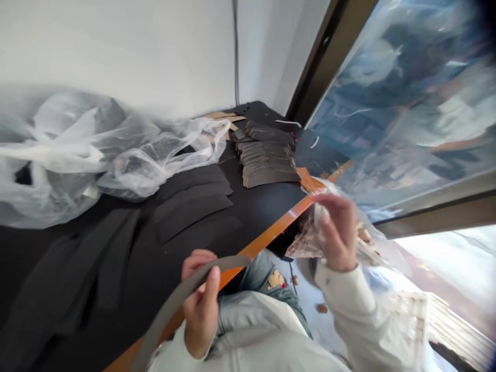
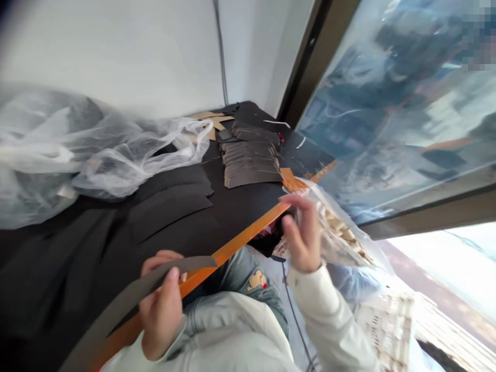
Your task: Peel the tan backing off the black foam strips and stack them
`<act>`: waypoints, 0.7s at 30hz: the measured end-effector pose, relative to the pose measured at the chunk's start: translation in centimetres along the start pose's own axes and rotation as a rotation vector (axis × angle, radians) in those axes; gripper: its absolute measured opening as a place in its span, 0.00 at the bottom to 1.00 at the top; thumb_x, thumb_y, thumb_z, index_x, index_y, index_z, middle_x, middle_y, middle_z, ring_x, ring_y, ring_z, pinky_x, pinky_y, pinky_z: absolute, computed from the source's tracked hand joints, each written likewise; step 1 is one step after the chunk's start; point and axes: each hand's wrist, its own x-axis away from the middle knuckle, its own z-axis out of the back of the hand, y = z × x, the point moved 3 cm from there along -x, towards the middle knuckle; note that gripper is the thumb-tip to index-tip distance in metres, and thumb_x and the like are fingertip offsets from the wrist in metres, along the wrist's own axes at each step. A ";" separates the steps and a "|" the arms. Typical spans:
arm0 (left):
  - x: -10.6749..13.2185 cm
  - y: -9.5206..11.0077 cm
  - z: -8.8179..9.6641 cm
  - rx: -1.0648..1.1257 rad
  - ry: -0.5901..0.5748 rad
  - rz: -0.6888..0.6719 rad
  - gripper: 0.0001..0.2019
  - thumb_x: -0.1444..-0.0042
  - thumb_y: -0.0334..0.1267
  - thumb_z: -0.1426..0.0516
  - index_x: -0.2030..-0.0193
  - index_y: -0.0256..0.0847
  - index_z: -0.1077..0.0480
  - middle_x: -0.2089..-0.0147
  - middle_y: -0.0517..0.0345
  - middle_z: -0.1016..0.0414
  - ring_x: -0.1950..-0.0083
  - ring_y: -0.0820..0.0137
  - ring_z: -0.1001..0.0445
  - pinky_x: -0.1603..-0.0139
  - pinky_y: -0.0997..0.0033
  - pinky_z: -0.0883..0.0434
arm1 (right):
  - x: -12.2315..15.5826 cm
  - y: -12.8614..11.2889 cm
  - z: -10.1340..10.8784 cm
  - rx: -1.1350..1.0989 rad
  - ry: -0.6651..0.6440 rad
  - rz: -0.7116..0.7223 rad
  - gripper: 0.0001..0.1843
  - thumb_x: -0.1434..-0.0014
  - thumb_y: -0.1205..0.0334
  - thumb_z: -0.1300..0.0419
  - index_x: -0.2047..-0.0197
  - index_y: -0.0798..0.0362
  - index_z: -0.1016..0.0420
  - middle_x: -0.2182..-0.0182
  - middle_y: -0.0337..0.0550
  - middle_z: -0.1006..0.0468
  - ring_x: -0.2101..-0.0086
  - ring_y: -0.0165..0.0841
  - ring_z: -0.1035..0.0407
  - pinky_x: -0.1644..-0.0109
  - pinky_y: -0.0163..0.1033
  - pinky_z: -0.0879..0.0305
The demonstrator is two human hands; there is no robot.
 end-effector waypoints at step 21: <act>-3.8 -0.7 5.4 -0.746 0.118 -0.060 0.07 0.38 0.33 0.44 0.54 0.43 0.38 0.58 0.55 0.29 0.57 0.66 0.26 0.55 0.66 0.29 | -1.0 -7.5 -15.7 0.142 -0.699 0.133 0.13 0.36 0.65 0.50 0.50 0.50 0.31 0.62 0.44 0.24 0.63 0.37 0.27 0.61 0.41 0.34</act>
